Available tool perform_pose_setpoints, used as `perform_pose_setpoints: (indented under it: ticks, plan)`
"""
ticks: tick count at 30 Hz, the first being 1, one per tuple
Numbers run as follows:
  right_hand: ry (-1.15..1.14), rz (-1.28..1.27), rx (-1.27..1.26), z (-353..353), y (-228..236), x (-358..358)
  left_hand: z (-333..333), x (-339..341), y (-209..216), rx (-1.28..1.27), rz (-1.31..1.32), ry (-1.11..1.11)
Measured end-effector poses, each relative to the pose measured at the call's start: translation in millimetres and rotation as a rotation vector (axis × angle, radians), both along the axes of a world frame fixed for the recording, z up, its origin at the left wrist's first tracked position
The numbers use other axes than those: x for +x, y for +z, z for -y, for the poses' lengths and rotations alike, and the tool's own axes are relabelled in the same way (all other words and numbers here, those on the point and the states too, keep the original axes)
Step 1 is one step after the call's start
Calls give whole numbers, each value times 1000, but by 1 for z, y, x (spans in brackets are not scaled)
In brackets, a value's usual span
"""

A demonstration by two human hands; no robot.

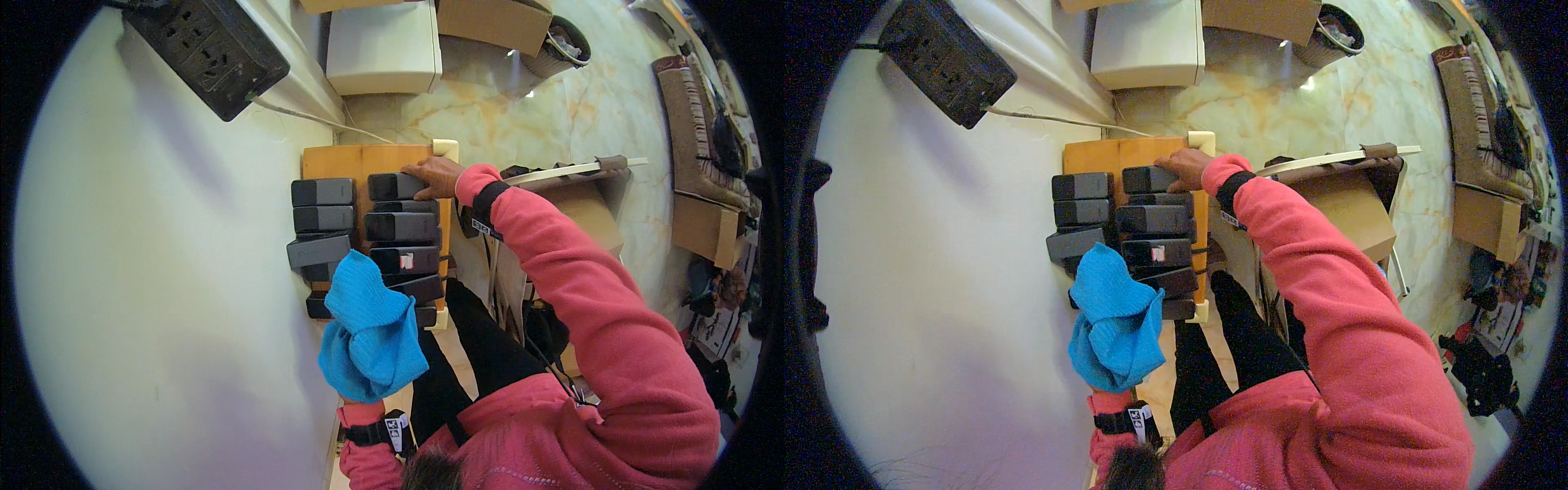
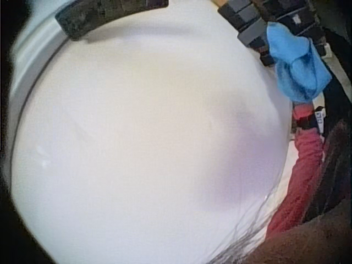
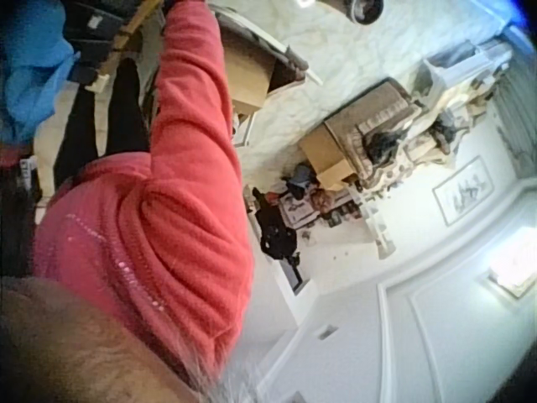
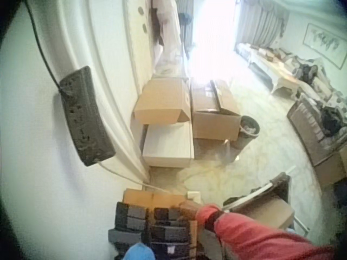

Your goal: The person sits on the floor and wipes several small rectangular electronic devices with a blue cloth. They pick up each device from a wooden table, wipe it thoroughly, and place it back on the table. The person repeats this process for multiple devices.

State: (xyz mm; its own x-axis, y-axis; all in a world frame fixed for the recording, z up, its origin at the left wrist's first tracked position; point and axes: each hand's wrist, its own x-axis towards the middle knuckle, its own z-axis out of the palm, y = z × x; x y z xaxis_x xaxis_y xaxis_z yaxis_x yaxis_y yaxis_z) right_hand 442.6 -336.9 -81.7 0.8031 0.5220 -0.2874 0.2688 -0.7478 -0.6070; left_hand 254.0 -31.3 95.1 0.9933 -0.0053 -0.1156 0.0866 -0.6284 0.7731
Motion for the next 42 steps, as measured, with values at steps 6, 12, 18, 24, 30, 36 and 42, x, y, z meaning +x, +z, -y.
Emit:
perform_pose_setpoints:
  ticks: [6,12,18,24,30,36,42]
  plan:
    - [57,106,-65,-4,-1,-2,2,-2,-5,29,-50,48]
    - [66,53,-134,-4,5,-4,-6,-6,-8,58,-53,80]
    - [105,59,-192,-3,10,0,-10,-9,-12,67,-55,106]
    - [42,119,-207,-9,13,-8,-14,-12,-15,77,-56,127]
    - [88,208,-191,-12,11,-7,-17,-17,-19,77,-63,159]
    - [87,124,-261,-14,10,0,-13,-16,-14,102,-36,147]
    - [21,175,-233,-15,1,1,-7,-7,-5,85,-25,145]
